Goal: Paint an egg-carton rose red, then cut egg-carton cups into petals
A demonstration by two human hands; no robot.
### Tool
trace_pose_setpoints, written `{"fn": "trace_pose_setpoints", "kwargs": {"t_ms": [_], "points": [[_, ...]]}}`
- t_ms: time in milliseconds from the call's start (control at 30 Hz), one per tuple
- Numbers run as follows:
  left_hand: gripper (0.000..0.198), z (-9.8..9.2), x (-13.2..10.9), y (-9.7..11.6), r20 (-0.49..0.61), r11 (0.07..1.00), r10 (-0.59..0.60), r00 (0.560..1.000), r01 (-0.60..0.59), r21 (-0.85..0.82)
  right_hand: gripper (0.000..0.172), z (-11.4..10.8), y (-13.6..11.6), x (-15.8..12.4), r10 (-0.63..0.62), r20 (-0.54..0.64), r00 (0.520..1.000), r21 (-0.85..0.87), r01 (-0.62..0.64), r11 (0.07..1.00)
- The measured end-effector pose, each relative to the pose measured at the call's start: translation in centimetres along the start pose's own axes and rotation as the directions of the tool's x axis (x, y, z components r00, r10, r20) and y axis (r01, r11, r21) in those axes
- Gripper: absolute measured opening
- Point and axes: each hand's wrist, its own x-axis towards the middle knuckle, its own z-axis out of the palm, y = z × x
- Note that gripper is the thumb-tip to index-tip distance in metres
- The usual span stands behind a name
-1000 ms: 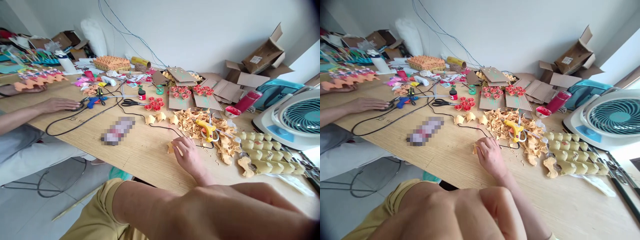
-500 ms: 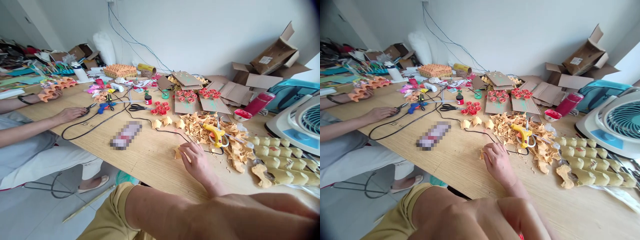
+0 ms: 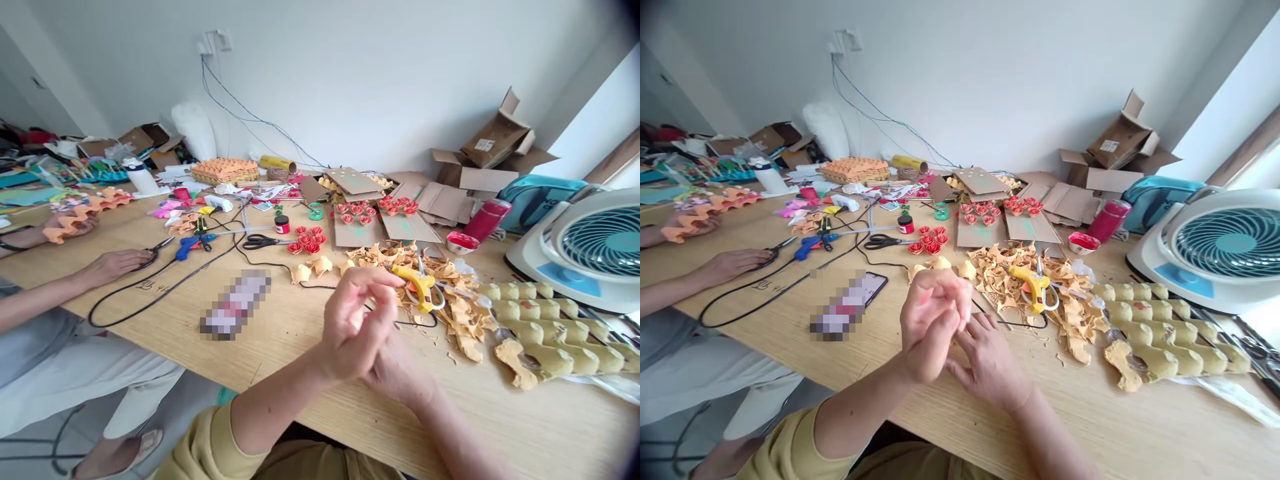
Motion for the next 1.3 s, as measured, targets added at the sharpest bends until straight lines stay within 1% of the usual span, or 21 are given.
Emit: {"fn": "trace_pose_setpoints", "kwargs": {"t_ms": [100,167,233,300,433,567,733,933,1133,1200,1267,1300], "points": [[0.014,-3.0,-0.5,-4.0,-0.083,0.986,-0.045,0.996,0.058,0.159,0.031,-1.0,-0.9,0.0,0.014,0.046,0.999,0.034,-0.015,0.999],[0.015,-4.9,-1.4,-6.3,-0.113,0.957,-0.056,0.992,0.086,0.278,0.028,-1.2,-1.1,0.0,0.022,0.102,0.995,0.064,-0.029,0.998],[0.016,-6.3,-2.1,-8.0,-0.129,0.919,-0.028,0.991,0.076,0.386,0.026,-1.1,-1.0,0.1,0.019,0.143,0.990,0.070,-0.030,0.997],[0.016,-7.1,-2.5,-8.9,-0.110,0.890,-0.010,0.994,0.059,0.451,0.023,-0.8,-0.8,0.2,0.017,0.157,0.987,0.048,-0.025,0.999],[0.016,-7.2,-2.6,-9.3,-0.008,0.860,-0.005,1.000,0.009,0.511,0.018,-0.5,-0.5,0.3,0.016,0.162,0.987,0.036,-0.023,0.999],[0.017,-7.1,-2.7,-9.2,0.036,0.843,-0.016,0.999,-0.006,0.537,0.017,-0.6,-0.4,0.1,0.007,0.143,0.990,0.058,-0.015,0.998],[0.017,-7.1,-3.0,-9.4,0.066,0.818,-0.023,0.998,-0.019,0.575,0.016,-0.6,-0.4,0.1,0.028,0.139,0.990,0.016,-0.031,0.999],[0.019,-7.1,-3.0,-9.9,0.104,0.806,0.000,0.995,-0.062,0.588,0.014,-0.1,0.0,-0.1,0.042,0.201,0.979,-0.044,-0.034,0.998],[0.020,-7.2,-3.5,-10.7,0.115,0.807,-0.034,0.993,-0.041,0.589,0.015,0.1,0.1,-0.3,0.039,0.222,0.974,-0.091,-0.019,0.996],[0.020,-7.3,-3.5,-10.7,0.110,0.813,-0.042,0.993,-0.029,0.581,0.012,-0.1,0.1,-0.3,0.034,0.226,0.973,-0.100,-0.011,0.995],[0.019,-7.4,-3.4,-10.8,0.083,0.815,-0.045,0.996,-0.012,0.579,0.004,-0.4,0.1,-0.3,0.013,0.220,0.975,-0.094,0.008,0.996],[0.018,-7.5,-3.3,-10.8,0.080,0.811,-0.049,0.996,-0.007,0.585,0.007,-0.5,0.2,-0.3,-0.010,0.199,0.980,-0.072,0.025,0.997]]}}
